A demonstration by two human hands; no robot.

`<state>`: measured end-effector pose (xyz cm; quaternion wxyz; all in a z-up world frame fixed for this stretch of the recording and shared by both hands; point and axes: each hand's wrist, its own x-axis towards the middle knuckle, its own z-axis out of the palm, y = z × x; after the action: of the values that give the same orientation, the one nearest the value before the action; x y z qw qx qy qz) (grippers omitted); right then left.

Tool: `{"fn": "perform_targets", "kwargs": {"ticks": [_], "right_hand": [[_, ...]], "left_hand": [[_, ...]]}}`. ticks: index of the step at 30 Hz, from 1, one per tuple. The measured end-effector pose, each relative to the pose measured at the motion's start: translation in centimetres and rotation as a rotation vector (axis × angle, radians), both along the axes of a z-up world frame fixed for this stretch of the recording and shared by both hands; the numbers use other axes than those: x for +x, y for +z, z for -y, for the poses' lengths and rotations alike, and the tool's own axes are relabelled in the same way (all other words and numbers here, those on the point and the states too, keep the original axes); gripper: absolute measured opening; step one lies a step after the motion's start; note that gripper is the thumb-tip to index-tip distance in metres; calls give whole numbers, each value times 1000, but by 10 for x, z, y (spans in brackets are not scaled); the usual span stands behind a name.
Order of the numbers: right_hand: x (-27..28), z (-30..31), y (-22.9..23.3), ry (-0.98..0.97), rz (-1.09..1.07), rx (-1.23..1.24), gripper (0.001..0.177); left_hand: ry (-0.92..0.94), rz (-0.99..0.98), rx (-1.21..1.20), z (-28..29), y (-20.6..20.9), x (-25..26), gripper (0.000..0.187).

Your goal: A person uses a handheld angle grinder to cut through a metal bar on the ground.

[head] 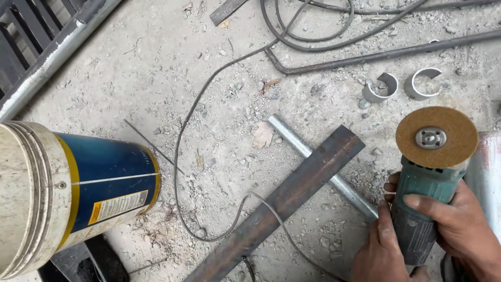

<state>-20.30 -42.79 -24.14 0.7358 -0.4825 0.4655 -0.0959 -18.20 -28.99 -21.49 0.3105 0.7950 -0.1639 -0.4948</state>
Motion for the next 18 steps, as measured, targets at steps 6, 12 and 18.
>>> {"fn": "perform_targets", "kwargs": {"ticks": [6,12,18], "right_hand": [[-2,0,-27,232,-240,-272,37],[2,-11,-31,192,-250,-242,44],[9,-11,-19,271,-336,-406,28]], "left_hand": [[167,835,111,13,-140,-84,50],[136,575,82,0,-148,-81,60],[145,796,105,5,-148,-82,58]]}}
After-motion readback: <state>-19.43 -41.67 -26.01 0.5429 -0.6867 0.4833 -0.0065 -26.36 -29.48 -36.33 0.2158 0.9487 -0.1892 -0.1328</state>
